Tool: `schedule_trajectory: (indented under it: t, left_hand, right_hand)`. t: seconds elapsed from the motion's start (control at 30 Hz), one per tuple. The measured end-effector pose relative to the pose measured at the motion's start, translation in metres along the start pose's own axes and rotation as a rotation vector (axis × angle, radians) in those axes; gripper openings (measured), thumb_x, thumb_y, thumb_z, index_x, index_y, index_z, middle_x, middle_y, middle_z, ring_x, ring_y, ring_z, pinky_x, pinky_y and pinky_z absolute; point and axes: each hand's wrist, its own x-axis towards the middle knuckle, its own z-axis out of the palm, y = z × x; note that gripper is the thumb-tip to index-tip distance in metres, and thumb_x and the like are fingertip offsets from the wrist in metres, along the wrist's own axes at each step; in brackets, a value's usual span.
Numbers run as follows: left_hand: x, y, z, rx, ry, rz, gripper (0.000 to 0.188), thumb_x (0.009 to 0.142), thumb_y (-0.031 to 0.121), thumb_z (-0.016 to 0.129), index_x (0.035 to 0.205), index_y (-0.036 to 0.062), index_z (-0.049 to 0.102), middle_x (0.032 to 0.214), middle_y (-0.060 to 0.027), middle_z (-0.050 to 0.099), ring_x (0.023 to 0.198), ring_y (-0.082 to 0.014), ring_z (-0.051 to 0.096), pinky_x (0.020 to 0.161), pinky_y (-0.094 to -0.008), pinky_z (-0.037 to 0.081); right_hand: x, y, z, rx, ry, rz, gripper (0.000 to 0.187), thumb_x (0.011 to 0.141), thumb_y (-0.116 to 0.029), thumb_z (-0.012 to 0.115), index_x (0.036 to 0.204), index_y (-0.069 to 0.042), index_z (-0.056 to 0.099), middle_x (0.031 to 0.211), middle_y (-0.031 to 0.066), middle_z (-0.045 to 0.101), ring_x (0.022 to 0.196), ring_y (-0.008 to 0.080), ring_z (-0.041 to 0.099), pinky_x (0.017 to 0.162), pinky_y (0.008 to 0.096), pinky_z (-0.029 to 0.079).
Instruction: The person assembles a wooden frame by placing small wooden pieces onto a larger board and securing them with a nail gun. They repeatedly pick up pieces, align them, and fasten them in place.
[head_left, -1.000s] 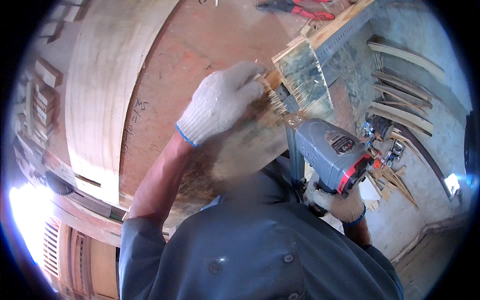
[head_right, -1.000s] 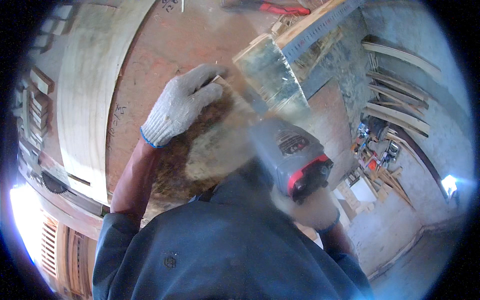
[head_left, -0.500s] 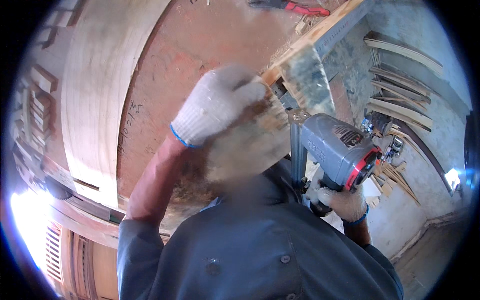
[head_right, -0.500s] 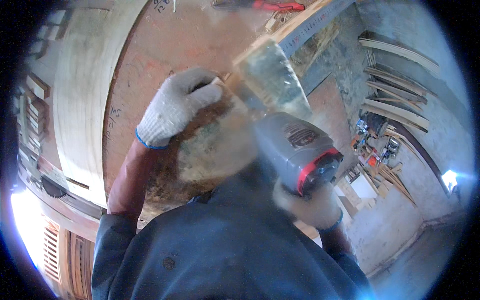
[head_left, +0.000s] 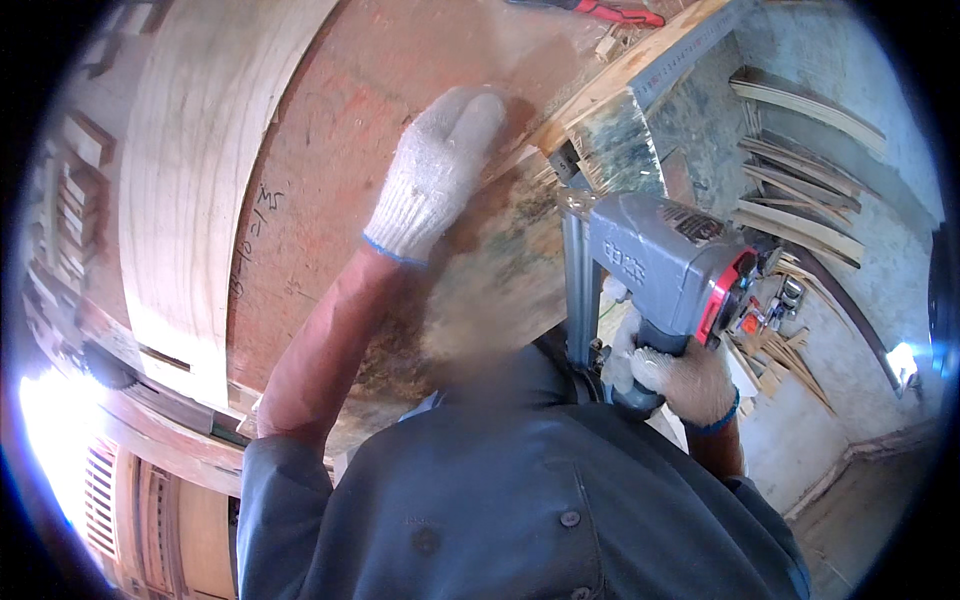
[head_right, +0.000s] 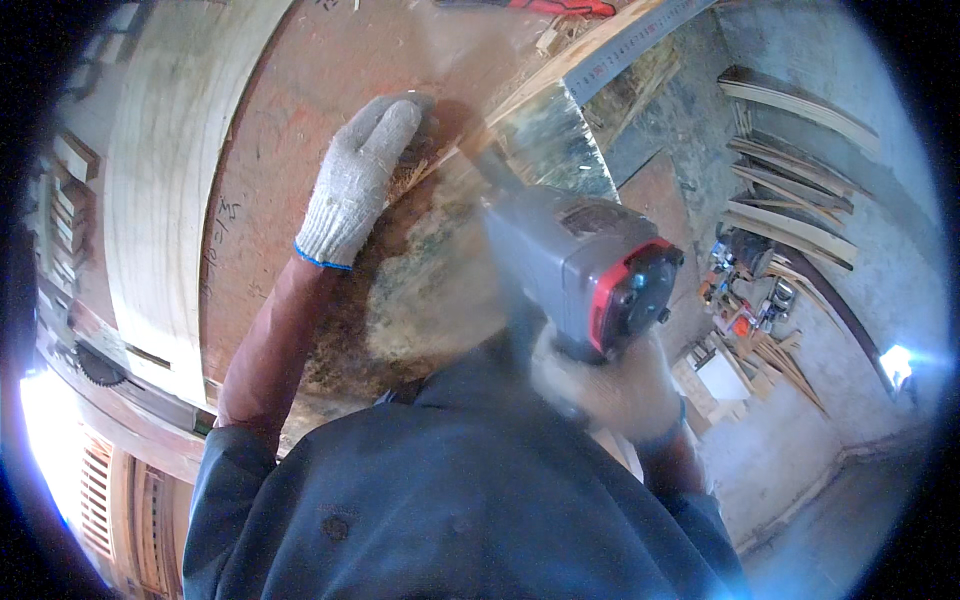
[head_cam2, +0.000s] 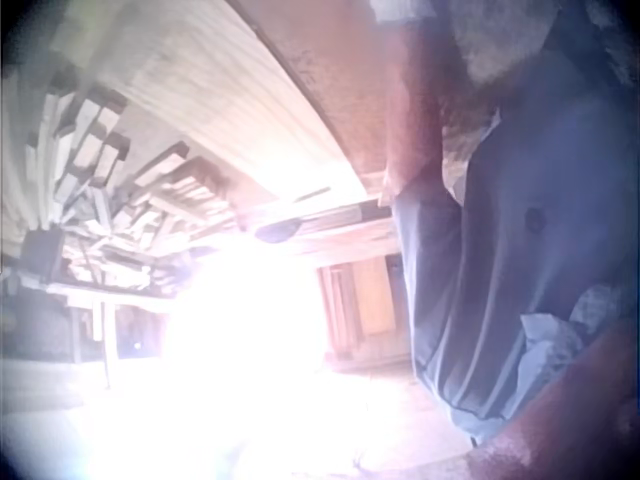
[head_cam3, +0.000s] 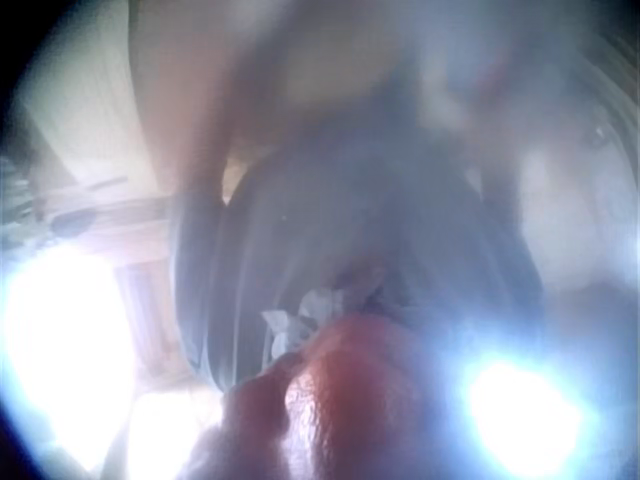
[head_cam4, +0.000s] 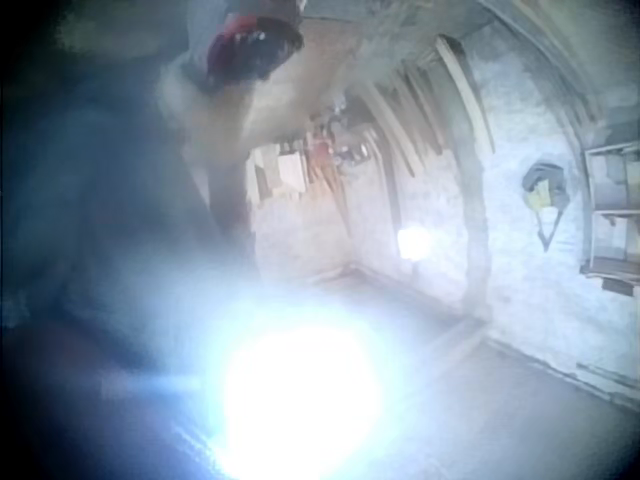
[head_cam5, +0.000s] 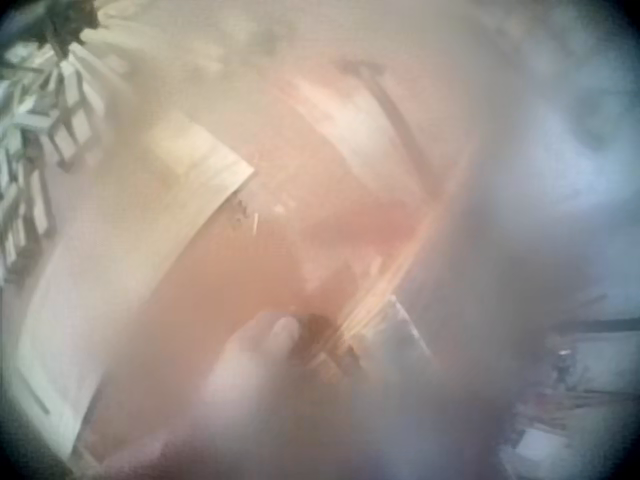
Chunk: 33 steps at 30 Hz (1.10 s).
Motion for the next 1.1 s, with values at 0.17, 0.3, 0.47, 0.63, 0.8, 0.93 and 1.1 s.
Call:
schedule_trajectory:
  t: [0.17,0.3,0.47,0.63,0.8,0.93,1.1]
  left_hand:
    - [0.002,-0.014,-0.006,-0.147,0.016,-0.08,0.041,0.112,0.033,0.053,0.134,0.0018,0.068,0.12,-0.0106,0.072,0.111,-0.0186,0.067,0.1,-0.0357,0.052]
    - [0.001,-0.023,-0.004,-0.168,0.098,-0.061,0.041,0.113,0.033,0.053,0.134,0.0006,0.067,0.116,-0.0093,0.072,0.108,-0.0179,0.067,0.098,-0.0347,0.053]
    - [0.001,-0.027,-0.003,-0.176,0.171,-0.055,0.039,0.112,0.03,0.053,0.132,-0.0006,0.068,0.113,-0.0086,0.073,0.105,-0.0176,0.067,0.096,-0.0341,0.053]
    - [0.005,-0.031,-0.004,-0.18,0.19,-0.014,0.039,0.112,0.03,0.053,0.13,-0.0012,0.068,0.112,-0.009,0.073,0.104,-0.0171,0.067,0.095,-0.0343,0.053]
    - [-0.008,-0.017,-0.016,0.086,0.122,0.102,0.042,0.109,0.032,0.056,0.13,-0.002,0.067,0.111,-0.0159,0.073,0.105,-0.0301,0.07,0.096,-0.0394,0.054]
    - [-0.057,0.029,-0.052,0.416,-0.118,-0.074,0.047,0.102,0.046,0.059,0.125,0.0058,0.068,0.119,-0.0235,0.072,0.113,-0.0438,0.067,0.094,-0.0481,0.053]
    - [-0.116,0.022,-0.083,0.694,-0.308,-0.367,0.046,0.099,0.046,0.064,0.106,0.0014,0.073,0.091,-0.0273,0.069,0.089,-0.0446,0.07,0.08,-0.0515,0.053]
  right_hand:
    - [0.014,0.007,0.011,-0.38,0.023,-0.268,0.028,0.092,-0.001,0.07,0.12,0.0,0.066,0.104,0.0053,0.07,0.095,0.013,0.07,0.083,0.0327,0.057]
    - [0.014,-0.006,0.029,-0.302,0.125,-0.151,0.021,0.086,-0.004,0.073,0.106,-0.002,0.069,0.096,0.0057,0.071,0.091,0.0164,0.07,0.085,0.0359,0.056]
    - [0.013,0.001,0.034,-0.33,0.127,-0.162,0.02,0.082,-0.004,0.074,0.102,-0.003,0.07,0.092,0.0057,0.071,0.087,0.0168,0.07,0.082,0.0364,0.057]
    - [0.013,0.018,0.037,-0.652,0.168,-0.305,0.02,0.086,-0.006,0.076,0.105,-0.004,0.07,0.093,0.0056,0.072,0.087,0.0177,0.07,0.082,0.0377,0.056]
    - [0.015,0.01,0.04,-0.201,0.205,-0.037,0.014,0.09,-0.005,0.073,0.104,-0.003,0.069,0.088,0.0067,0.072,0.073,0.0155,0.069,0.068,0.0343,0.057]
    - [0.009,0.012,0.013,-0.1,0.204,-0.183,0.027,0.086,-0.005,0.075,0.111,-0.002,0.068,0.078,0.0041,0.071,0.067,0.013,0.068,0.063,0.0292,0.053]
    - [-0.003,0.032,-0.016,0.022,0.211,-0.195,0.031,0.086,-0.004,0.075,0.116,-0.001,0.068,0.077,0.0042,0.071,0.064,0.013,0.067,0.061,0.03,0.052]
